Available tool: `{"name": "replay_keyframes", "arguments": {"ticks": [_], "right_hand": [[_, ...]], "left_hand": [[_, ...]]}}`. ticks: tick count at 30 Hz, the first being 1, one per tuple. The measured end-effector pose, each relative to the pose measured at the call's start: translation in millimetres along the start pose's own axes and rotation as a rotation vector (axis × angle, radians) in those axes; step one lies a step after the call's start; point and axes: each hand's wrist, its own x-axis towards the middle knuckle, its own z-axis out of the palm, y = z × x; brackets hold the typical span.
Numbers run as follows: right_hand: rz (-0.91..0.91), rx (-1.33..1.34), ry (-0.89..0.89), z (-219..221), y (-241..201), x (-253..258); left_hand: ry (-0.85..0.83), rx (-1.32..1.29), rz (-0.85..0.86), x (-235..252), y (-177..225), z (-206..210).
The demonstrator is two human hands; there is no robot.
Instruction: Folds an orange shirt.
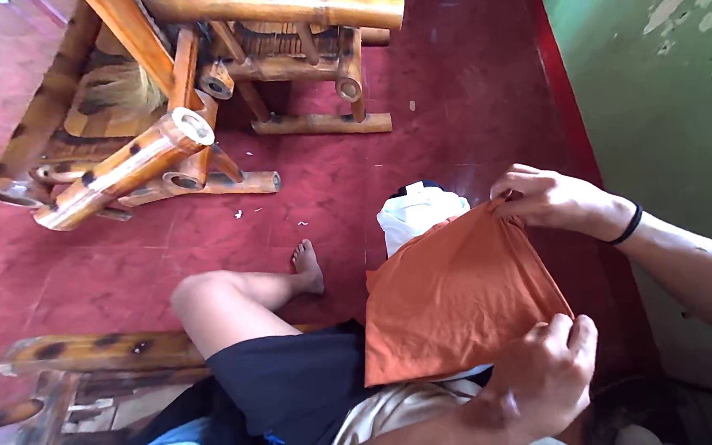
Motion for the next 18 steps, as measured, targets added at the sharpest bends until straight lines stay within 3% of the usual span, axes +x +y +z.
{"name": "replay_keyframes", "arguments": {"ticks": [2, 4, 5, 7, 11, 13, 15, 18], "right_hand": [[0.133, 0.001, -0.18, 9, 1, -10], [0.376, -0.027, -0.495, 12, -5, -11], [0.456, -0.064, -0.6, 13, -8, -7], [0.454, -0.087, -0.602, 9, -18, 4], [0.22, -0.019, -0.254, 0, -44, 43], [0.144, 0.02, -0.181, 8, -54, 72], [0.077, 0.122, -0.226, 30, -61, 106], [0.05, 0.239, -0.596, 78, -69, 163]], "left_hand": [[-0.245, -0.072, -0.082, 7, -11, 3], [-0.545, -0.087, -0.231, 17, -22, -1], [-0.595, -0.103, -0.265, 19, -26, -4], [-0.491, -0.149, -0.222, 12, -32, -12], [-0.102, -0.159, -0.109, -14, -39, -40], [0.103, -0.016, -0.248, -35, -45, -58], [0.279, 0.228, -0.471, -58, -63, -69], [0.163, 0.289, -0.907, -86, -87, -91]]}}
